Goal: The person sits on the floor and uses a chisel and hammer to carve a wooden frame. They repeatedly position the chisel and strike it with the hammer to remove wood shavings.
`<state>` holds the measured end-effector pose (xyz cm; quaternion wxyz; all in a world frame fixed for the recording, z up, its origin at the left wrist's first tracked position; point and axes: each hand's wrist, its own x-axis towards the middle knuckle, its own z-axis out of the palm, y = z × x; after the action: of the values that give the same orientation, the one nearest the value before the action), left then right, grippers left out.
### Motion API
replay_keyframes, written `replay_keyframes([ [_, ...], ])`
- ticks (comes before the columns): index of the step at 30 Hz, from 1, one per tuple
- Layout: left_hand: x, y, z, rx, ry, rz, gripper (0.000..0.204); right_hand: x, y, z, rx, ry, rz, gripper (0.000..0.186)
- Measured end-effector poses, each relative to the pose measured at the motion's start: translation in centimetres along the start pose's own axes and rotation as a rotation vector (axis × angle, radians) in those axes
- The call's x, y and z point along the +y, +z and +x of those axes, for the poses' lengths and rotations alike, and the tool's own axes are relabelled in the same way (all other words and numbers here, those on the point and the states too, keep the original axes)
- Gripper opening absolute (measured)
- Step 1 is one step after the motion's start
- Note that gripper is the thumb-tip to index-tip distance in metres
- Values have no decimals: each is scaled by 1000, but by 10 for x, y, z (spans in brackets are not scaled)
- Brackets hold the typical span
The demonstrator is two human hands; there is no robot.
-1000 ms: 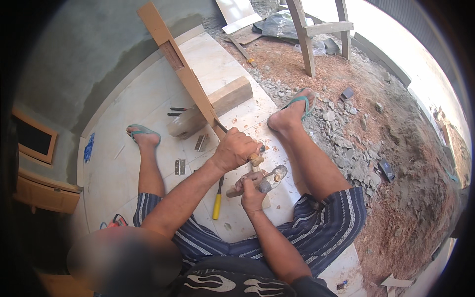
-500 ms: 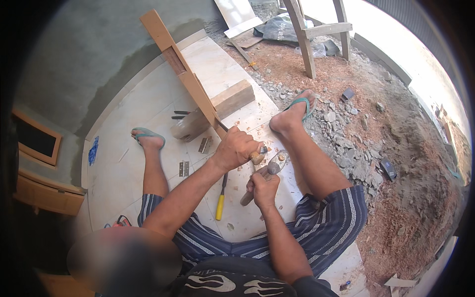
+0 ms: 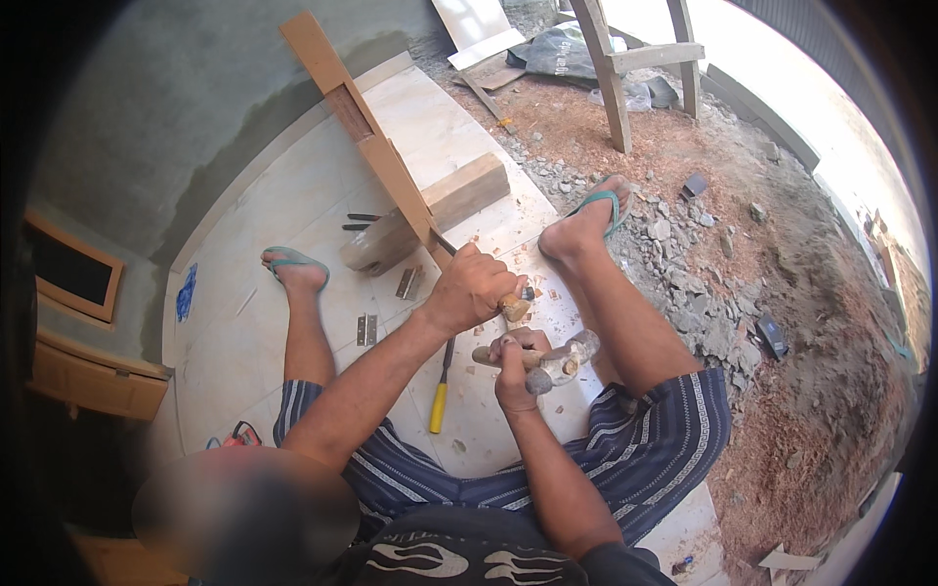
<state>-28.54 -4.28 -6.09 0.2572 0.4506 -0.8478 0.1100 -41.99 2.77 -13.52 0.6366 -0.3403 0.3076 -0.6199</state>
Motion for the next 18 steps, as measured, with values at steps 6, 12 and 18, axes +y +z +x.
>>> replay_keyframes([
  [6, 2, -1, 1, -75, -52, 53, 27, 2, -2, -11, 76, 155, -45, 10],
  [12, 1, 0, 0, -47, -9, 67, 26, -21, -17, -1, -60, 406, -333, 15],
  [18, 8, -10, 4, -89, -32, 27, 22, -23, -14, 3, -22, 254, -155, 7],
])
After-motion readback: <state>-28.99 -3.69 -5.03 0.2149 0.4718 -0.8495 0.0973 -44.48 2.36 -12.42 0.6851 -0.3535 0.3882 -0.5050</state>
